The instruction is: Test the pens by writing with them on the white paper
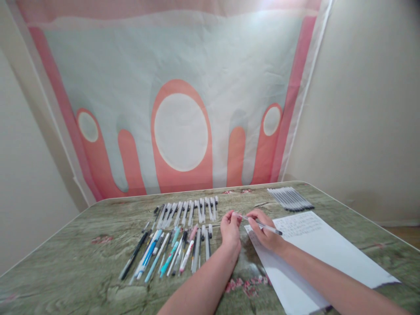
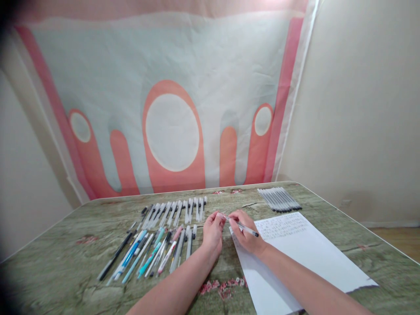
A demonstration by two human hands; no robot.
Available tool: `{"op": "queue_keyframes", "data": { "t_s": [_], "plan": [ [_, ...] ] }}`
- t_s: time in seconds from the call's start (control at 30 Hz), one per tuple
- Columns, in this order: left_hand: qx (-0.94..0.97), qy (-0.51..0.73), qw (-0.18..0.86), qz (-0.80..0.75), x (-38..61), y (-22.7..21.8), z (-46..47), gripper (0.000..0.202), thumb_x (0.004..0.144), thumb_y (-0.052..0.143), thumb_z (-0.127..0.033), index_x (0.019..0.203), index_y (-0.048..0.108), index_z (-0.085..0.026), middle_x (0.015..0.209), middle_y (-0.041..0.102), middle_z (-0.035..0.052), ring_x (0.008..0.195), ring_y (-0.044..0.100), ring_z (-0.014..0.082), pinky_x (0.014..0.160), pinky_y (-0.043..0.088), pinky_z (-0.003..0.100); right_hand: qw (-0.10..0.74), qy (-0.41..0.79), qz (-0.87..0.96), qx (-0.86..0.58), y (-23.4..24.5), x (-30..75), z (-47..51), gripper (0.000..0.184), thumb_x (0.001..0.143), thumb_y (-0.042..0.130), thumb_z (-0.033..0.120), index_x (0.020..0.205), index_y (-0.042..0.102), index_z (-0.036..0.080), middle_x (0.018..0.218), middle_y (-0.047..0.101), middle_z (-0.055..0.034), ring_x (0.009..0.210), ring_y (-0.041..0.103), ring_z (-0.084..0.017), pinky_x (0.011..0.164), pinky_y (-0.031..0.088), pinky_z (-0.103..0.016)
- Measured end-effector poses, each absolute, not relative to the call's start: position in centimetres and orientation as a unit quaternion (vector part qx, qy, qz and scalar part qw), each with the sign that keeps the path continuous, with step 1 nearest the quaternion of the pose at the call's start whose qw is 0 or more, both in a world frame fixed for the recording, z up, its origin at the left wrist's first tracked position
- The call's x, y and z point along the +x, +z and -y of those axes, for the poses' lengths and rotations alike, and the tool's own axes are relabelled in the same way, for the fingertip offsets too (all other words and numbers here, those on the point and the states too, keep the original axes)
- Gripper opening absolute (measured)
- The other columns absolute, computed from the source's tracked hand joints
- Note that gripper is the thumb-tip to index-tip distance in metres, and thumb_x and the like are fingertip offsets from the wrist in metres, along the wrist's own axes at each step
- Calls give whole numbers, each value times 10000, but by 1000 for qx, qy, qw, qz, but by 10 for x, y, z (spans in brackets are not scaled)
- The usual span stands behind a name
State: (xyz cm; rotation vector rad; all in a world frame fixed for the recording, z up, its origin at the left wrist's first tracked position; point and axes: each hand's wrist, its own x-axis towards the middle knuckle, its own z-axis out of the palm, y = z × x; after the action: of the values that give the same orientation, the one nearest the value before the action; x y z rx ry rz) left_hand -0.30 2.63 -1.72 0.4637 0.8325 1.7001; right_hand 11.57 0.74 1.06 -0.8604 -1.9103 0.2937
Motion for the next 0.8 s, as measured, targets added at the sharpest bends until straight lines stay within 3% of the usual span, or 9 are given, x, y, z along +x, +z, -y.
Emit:
{"op": "queue_keyframes", "data": {
  "t_s": [0.57, 0.8],
  "plan": [
    [215, 704, 593, -327, 1, -11, -18, 238, 612, 666, -257, 770, 549, -123, 663, 581, 8, 618, 550, 96, 642, 428, 221, 476, 99, 795, -362, 5, 114, -13, 122, 836, 456, 284, 819, 530, 188, 759, 559, -30, 715, 524, -150, 665, 424, -282],
    [201, 688, 613, -333, 3, -3, -11, 315, 656, 637, -247, 924, 501, -151, 750, 602, 30, 623, 567, 92, 622, 441, 215, 473, 73, 811, -338, 0, 116, -17, 108, 833, 479, 280, 822, 545, 195, 782, 577, -36, 743, 537, -158, 677, 434, -297]
  ]
}}
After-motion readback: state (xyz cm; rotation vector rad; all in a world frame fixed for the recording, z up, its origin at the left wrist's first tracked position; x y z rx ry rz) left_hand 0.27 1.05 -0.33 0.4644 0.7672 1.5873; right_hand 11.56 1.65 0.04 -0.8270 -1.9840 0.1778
